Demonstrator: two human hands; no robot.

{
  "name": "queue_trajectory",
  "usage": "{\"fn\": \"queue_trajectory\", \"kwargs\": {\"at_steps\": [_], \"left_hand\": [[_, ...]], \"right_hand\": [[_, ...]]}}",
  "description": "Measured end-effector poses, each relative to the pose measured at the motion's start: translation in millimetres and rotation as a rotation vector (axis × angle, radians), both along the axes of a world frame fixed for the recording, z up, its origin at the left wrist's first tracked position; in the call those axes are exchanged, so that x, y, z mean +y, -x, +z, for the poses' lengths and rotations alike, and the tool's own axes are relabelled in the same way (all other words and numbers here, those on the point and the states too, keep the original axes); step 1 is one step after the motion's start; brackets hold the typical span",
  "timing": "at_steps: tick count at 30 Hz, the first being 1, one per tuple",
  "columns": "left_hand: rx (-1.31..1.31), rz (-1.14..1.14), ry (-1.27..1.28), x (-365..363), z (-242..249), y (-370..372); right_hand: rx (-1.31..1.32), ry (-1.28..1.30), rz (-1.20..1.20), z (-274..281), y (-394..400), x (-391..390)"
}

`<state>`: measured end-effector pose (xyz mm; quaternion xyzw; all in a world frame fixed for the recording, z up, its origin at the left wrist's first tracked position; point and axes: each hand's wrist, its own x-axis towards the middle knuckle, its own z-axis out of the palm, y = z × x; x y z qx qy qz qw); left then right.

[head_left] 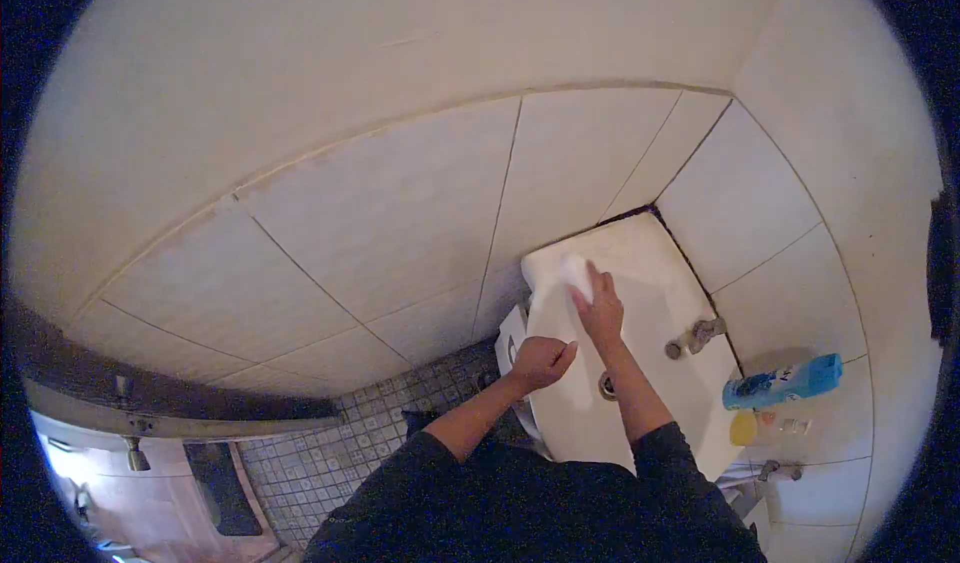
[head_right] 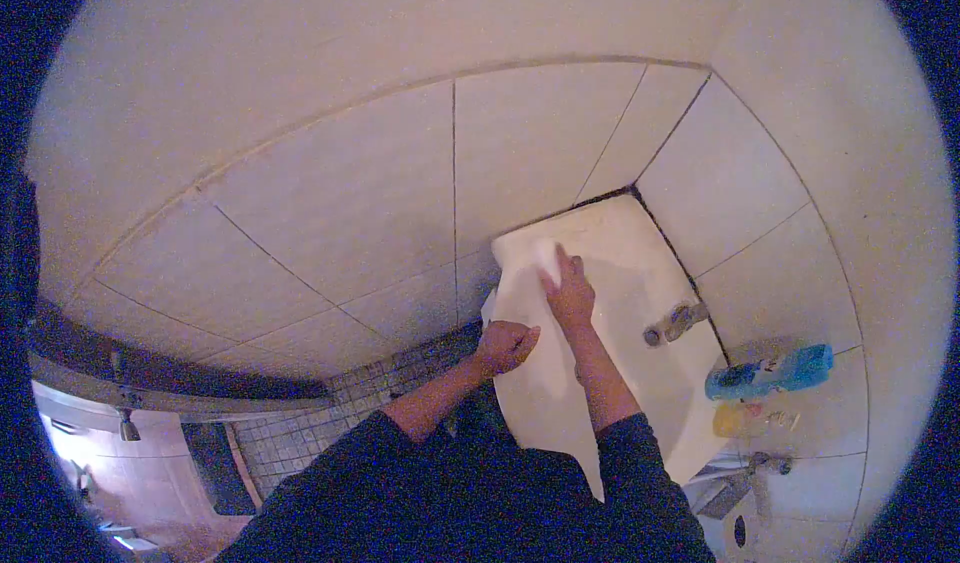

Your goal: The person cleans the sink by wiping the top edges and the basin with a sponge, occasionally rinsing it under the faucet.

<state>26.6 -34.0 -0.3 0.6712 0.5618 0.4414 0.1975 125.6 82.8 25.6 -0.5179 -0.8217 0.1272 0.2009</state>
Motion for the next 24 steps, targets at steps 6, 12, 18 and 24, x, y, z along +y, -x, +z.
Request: {"fn": "queue_trajectory", "kwargs": {"at_steps": [6,12,18,24], "left_hand": [[-0.023,0.006,0.054,0,5,0],[0.004,-0.002,0.05,0,0,-1],[0.01,-0.003,0.067,0,2,-1],[-0.013,0.016,0.029,2,1,-1]], "right_hand": [[-0.165,-0.009,0.154,-11,-4,-12],[-0.135,-0.218,-0.143,9,-17,39],[-0.243,-0.06,0.082,41,-18,51],[-0.27,-0.146,0.198,29,-5,28]]}}
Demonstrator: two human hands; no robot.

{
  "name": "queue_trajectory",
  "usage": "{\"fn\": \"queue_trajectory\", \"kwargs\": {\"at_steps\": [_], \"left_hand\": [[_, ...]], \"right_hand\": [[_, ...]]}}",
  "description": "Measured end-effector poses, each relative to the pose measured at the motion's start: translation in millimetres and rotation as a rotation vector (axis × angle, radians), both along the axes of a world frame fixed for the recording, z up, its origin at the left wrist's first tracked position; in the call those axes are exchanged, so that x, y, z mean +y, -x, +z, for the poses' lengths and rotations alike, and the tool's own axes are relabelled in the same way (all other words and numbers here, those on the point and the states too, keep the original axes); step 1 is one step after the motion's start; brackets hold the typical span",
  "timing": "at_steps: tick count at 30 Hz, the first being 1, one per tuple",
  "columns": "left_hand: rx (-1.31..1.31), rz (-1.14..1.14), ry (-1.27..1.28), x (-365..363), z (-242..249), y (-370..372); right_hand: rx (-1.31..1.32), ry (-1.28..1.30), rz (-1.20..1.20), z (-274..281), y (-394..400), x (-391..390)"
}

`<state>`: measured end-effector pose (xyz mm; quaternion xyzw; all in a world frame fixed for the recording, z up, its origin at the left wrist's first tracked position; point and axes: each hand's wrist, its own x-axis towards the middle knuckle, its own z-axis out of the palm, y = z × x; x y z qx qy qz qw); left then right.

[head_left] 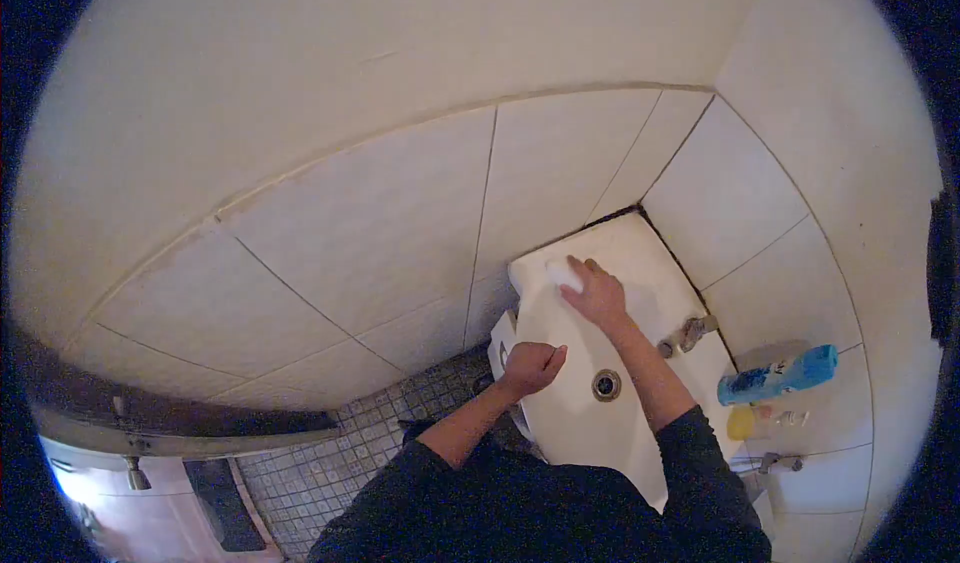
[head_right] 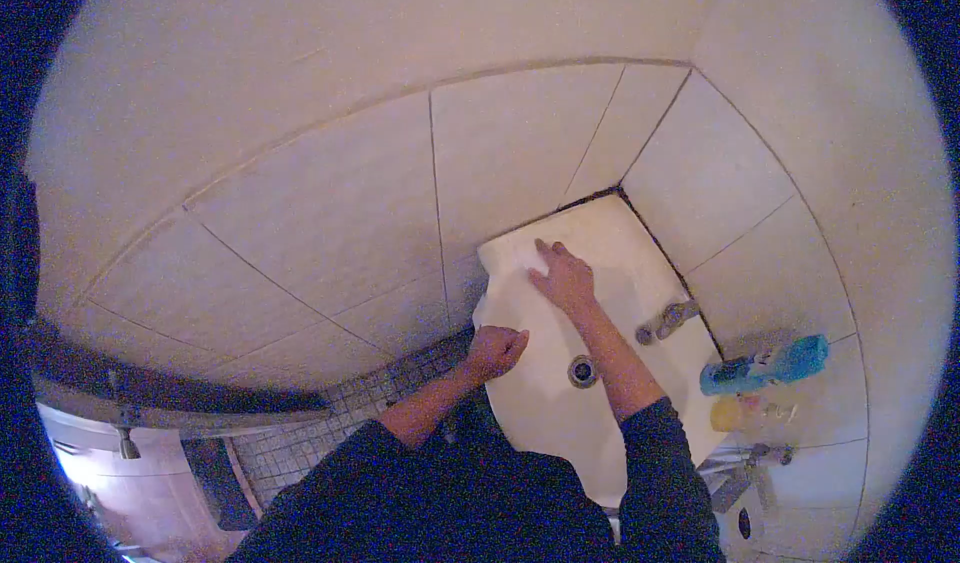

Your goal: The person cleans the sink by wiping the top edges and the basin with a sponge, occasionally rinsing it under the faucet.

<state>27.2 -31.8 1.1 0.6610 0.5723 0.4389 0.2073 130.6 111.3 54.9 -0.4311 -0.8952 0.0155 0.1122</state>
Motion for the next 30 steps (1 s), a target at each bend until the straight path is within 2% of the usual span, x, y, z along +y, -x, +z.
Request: {"fn": "queue_trajectory", "kwargs": {"at_steps": [1,4,5,7,8,11,12,15,16,19,20,23,24,27,28,30], "left_hand": [[0.02,-0.002,0.021,-2,0,0],[0.039,-0.025,0.046,-2,2,0],[0.043,-0.027,0.043,-2,2,2],[-0.003,-0.016,0.019,-1,0,1],[-0.003,-0.02,0.013,1,-1,1],[0.034,0.009,-0.028,-2,0,0],[0.051,-0.002,0.019,-3,1,0],[0.067,-0.014,0.039,-1,-3,1],[0.062,-0.014,0.018,1,-3,1],[0.04,-0.048,0.046,0,-4,1],[0.043,-0.045,0.048,0,-2,1],[0.042,-0.031,0.062,-1,3,2],[0.031,-0.021,0.031,-1,2,1],[0.016,-0.024,0.006,-1,-3,0],[0.019,-0.032,-0.003,0,-2,1],[0.017,-0.026,0.001,-1,-2,2]], "right_hand": [[-0.003,0.002,-0.005,0,-8,8],[-0.043,0.161,-0.318,19,-15,40],[-0.039,0.158,-0.32,15,-12,38],[-0.118,-0.032,-0.157,6,1,19],[-0.132,0.041,-0.048,13,1,10],[-0.077,0.041,-0.101,5,-28,48],[-0.12,0.159,-0.274,26,-25,50],[-0.108,0.043,-0.2,9,-13,39],[-0.13,0.064,-0.103,19,-2,20],[-0.104,0.177,-0.114,29,-8,30],[-0.097,0.173,-0.218,28,-13,42],[-0.147,0.18,-0.304,31,0,47],[-0.166,0.034,-0.135,25,3,35],[-0.116,0.125,-0.105,27,-1,36],[-0.115,0.103,-0.202,31,-6,44],[-0.148,0.085,-0.242,30,2,49]]}}
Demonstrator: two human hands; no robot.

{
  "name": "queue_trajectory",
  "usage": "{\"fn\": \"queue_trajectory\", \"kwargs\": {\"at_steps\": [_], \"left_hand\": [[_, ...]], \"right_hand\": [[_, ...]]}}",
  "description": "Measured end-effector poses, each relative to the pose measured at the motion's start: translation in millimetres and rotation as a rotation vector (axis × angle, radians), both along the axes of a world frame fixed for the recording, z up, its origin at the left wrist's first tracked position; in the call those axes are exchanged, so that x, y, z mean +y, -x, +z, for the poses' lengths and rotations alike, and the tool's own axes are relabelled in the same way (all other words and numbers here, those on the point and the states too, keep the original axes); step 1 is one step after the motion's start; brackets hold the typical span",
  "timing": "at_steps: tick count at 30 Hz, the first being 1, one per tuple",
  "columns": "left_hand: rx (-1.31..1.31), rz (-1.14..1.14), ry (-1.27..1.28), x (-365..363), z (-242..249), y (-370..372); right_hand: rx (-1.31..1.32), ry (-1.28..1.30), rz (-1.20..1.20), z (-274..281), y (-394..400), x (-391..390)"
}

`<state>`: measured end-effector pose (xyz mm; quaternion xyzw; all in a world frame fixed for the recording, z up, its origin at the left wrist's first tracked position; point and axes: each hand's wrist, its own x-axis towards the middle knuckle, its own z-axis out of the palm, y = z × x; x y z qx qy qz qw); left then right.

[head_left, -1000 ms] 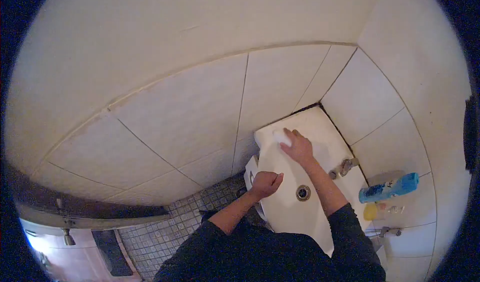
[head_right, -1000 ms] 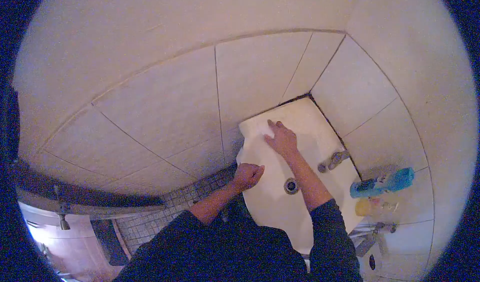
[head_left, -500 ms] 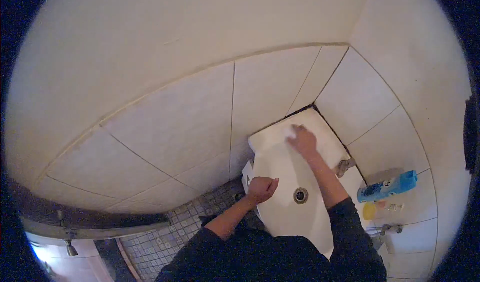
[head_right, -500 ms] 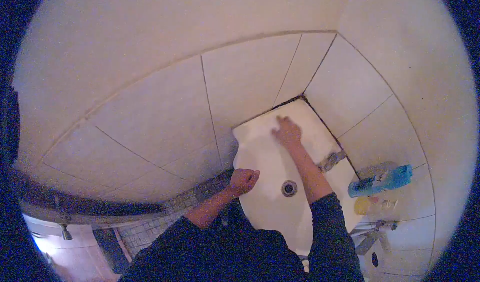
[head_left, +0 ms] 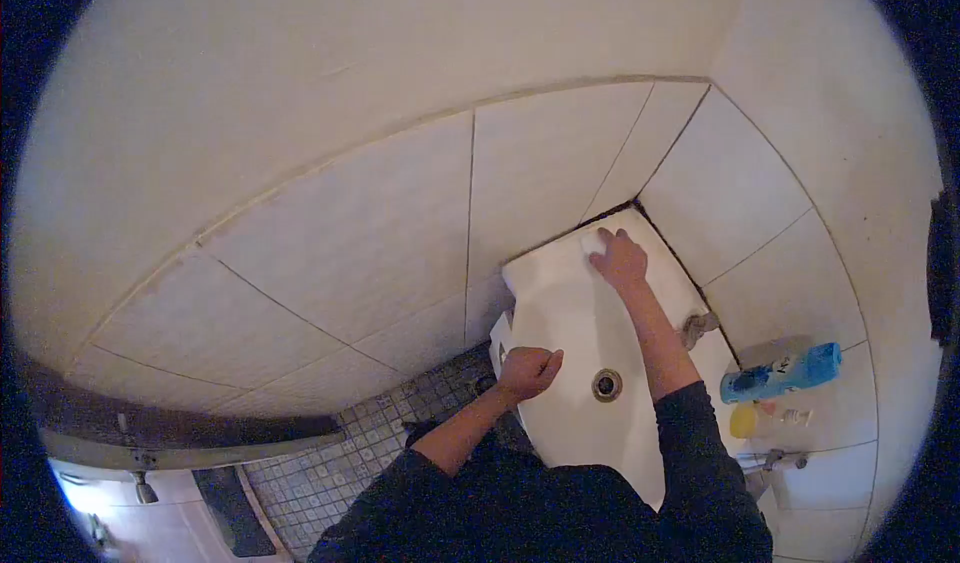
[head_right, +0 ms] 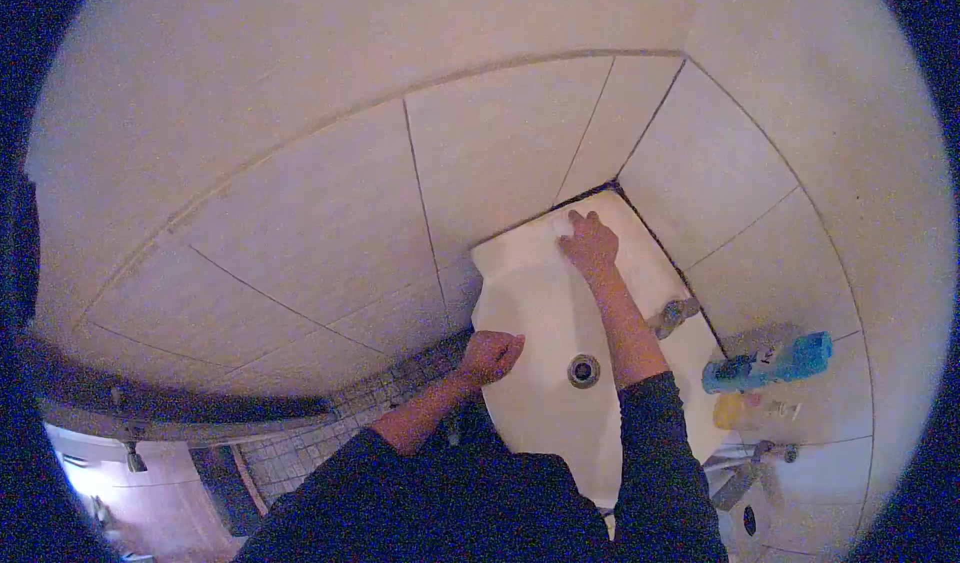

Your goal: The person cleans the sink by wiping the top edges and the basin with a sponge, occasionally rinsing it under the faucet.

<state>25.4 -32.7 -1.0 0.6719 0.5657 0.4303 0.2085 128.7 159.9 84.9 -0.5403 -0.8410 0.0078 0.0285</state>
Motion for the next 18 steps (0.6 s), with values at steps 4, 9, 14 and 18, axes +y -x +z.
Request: {"fn": "queue_trajectory", "kwargs": {"at_steps": [4,9,14,18], "left_hand": [[0.031,-0.013,0.062,1,4,0],[0.019,0.007,0.051,-2,5,-1],[-0.01,0.005,0.017,0,3,-2],[0.022,0.005,0.011,-1,0,-1]], "right_hand": [[-0.003,-0.159,0.139,-14,1,-12],[0.012,-0.092,-0.019,-8,2,-5],[0.016,-0.049,0.118,-19,-2,-15],[0.028,-0.085,0.0,-22,6,-17]]}}
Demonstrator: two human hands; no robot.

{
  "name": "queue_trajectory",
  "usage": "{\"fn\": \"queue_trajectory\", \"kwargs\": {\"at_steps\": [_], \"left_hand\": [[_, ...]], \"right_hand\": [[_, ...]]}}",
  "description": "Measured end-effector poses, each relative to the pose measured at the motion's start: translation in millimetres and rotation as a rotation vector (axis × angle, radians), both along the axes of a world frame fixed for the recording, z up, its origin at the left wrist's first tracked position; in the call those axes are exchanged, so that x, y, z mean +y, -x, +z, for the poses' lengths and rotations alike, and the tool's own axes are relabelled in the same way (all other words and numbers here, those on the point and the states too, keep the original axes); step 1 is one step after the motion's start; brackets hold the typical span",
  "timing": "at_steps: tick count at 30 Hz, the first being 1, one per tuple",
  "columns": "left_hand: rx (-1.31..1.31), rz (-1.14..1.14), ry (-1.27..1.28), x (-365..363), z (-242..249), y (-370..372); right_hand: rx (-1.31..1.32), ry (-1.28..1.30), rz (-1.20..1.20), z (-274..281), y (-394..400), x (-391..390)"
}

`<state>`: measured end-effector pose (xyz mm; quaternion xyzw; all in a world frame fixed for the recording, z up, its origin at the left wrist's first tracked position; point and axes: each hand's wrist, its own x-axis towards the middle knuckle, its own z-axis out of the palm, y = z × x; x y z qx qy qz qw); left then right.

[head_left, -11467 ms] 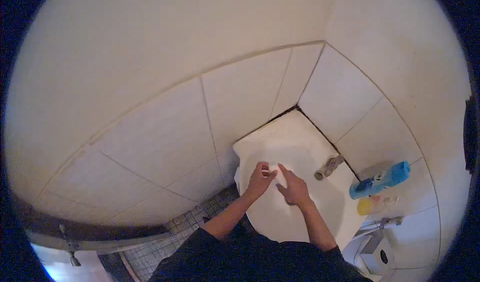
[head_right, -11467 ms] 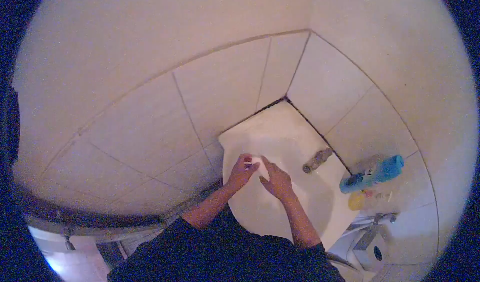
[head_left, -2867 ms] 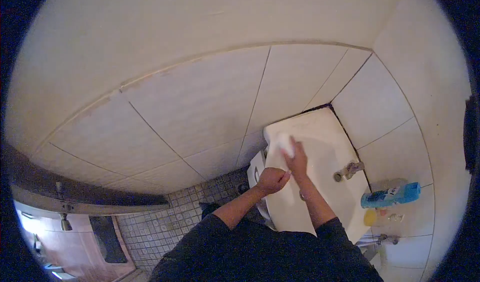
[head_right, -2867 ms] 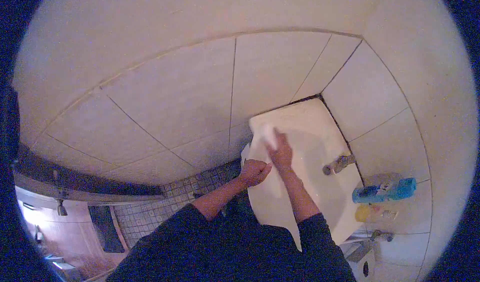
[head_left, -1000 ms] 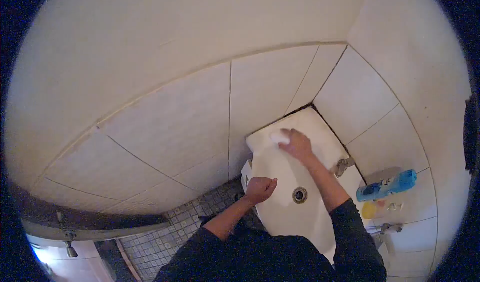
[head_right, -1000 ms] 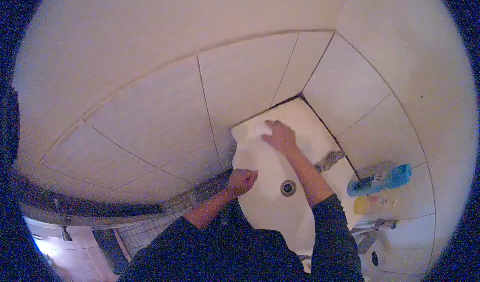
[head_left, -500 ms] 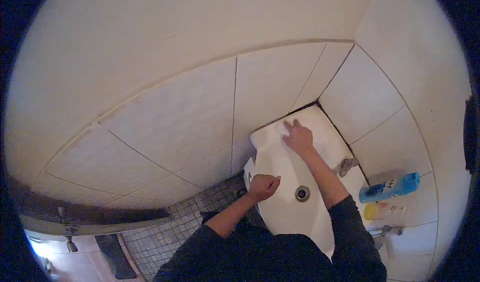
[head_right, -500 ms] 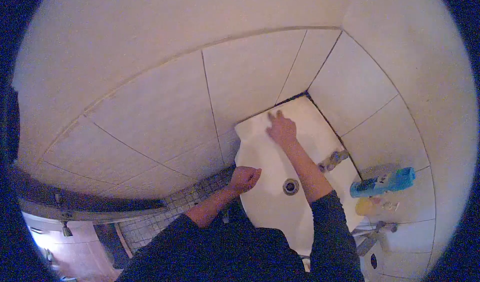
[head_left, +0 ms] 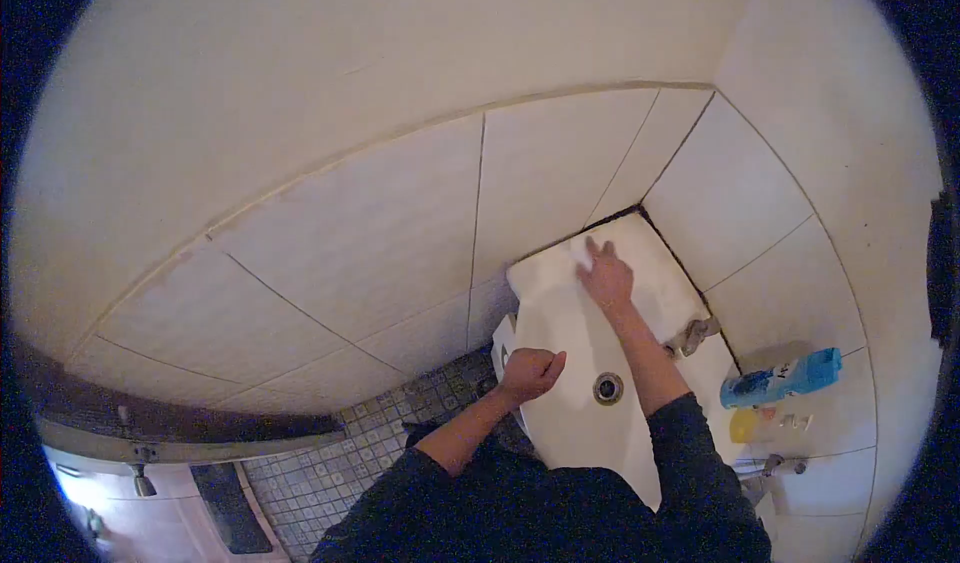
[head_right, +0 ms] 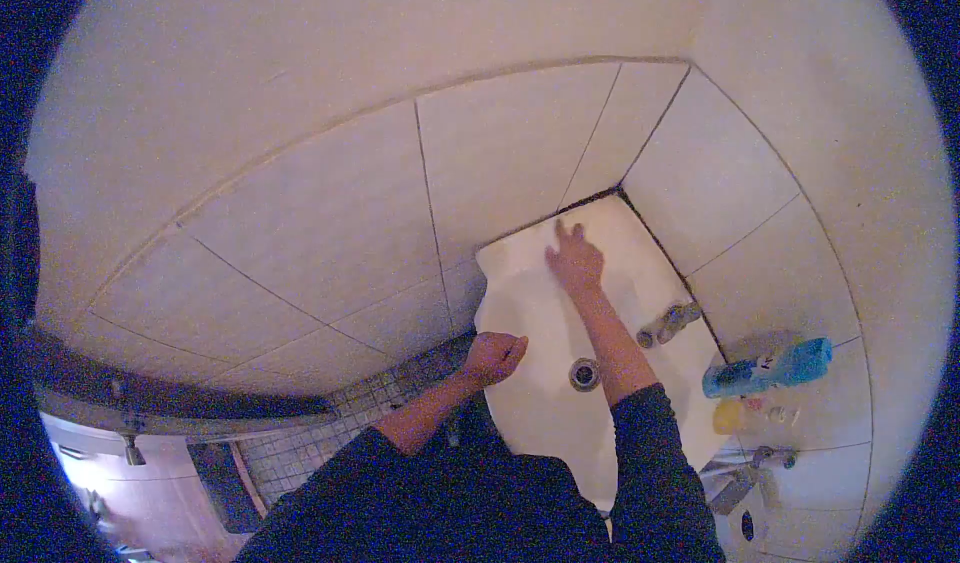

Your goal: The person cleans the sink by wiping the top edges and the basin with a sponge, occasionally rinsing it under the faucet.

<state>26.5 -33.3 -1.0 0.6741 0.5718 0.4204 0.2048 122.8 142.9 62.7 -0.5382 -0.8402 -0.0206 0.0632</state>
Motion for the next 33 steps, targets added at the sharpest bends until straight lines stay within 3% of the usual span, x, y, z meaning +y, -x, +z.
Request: {"fn": "queue_trajectory", "kwargs": {"at_steps": [4,6,9,10,13,17,22,24,27,29,33], "left_hand": [[0.007,-0.005,0.038,2,0,-1],[-0.002,-0.001,0.033,0,2,0],[-0.022,0.0,0.024,0,3,-1],[-0.034,0.005,0.032,1,3,0],[-0.019,-0.005,0.039,0,2,1],[-0.039,0.014,-0.049,2,-2,-2],[-0.047,-0.02,0.072,-1,8,2],[-0.034,-0.021,0.095,-2,5,1],[-0.013,-0.019,0.097,2,3,1],[-0.008,-0.006,0.105,1,0,0],[0.012,0.015,0.005,-3,4,1]], "right_hand": [[0.02,0.0,0.148,1,-6,-5],[0.068,0.072,-0.03,10,-10,13],[0.048,-0.029,-0.005,-9,7,-3],[0.029,0.003,0.118,-7,10,-17],[0.115,0.042,0.162,-5,-2,-6],[0.113,0.022,-0.11,-2,4,26],[0.13,0.049,0.184,-1,3,13],[0.164,0.099,-0.065,10,-5,30],[0.112,-0.058,0.094,-9,3,10],[0.133,0.017,0.158,-6,-4,10],[0.172,0.097,-0.116,1,-7,30]]}}
